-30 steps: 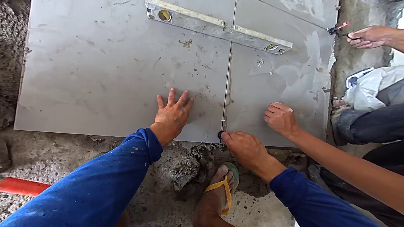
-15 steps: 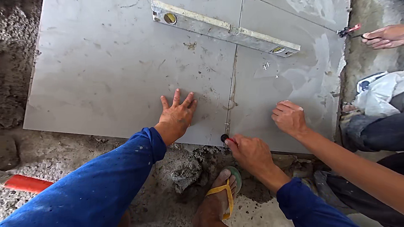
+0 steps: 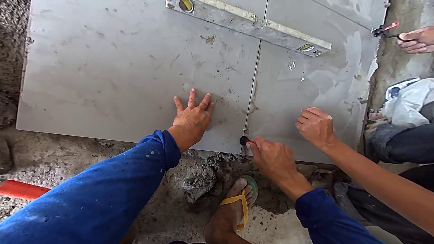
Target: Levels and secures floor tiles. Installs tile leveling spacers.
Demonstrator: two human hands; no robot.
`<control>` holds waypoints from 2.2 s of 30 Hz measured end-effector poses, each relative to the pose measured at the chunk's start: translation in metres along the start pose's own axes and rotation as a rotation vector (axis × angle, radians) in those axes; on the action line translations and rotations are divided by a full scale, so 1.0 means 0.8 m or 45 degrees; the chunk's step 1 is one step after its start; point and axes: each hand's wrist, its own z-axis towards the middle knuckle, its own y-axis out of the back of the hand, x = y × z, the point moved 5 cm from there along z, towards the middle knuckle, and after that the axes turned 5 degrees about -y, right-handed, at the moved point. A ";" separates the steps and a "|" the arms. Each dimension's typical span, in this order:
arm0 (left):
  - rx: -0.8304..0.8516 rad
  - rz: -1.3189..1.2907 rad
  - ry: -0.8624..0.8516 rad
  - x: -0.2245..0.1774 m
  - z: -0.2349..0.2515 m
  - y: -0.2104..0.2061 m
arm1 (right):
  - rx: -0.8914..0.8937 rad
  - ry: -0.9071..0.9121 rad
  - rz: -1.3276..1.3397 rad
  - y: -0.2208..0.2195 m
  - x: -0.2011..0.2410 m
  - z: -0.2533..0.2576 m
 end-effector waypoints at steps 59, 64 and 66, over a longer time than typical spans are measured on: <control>-0.801 -0.215 -0.407 -0.123 0.029 -0.057 | -0.022 0.404 -0.002 0.015 -0.018 0.024; -0.847 -0.153 -0.481 -0.138 0.045 -0.069 | -0.040 0.435 -0.013 0.018 -0.013 0.023; -0.809 -0.157 -0.610 -0.136 0.046 -0.067 | -0.030 0.440 -0.021 0.018 -0.014 0.023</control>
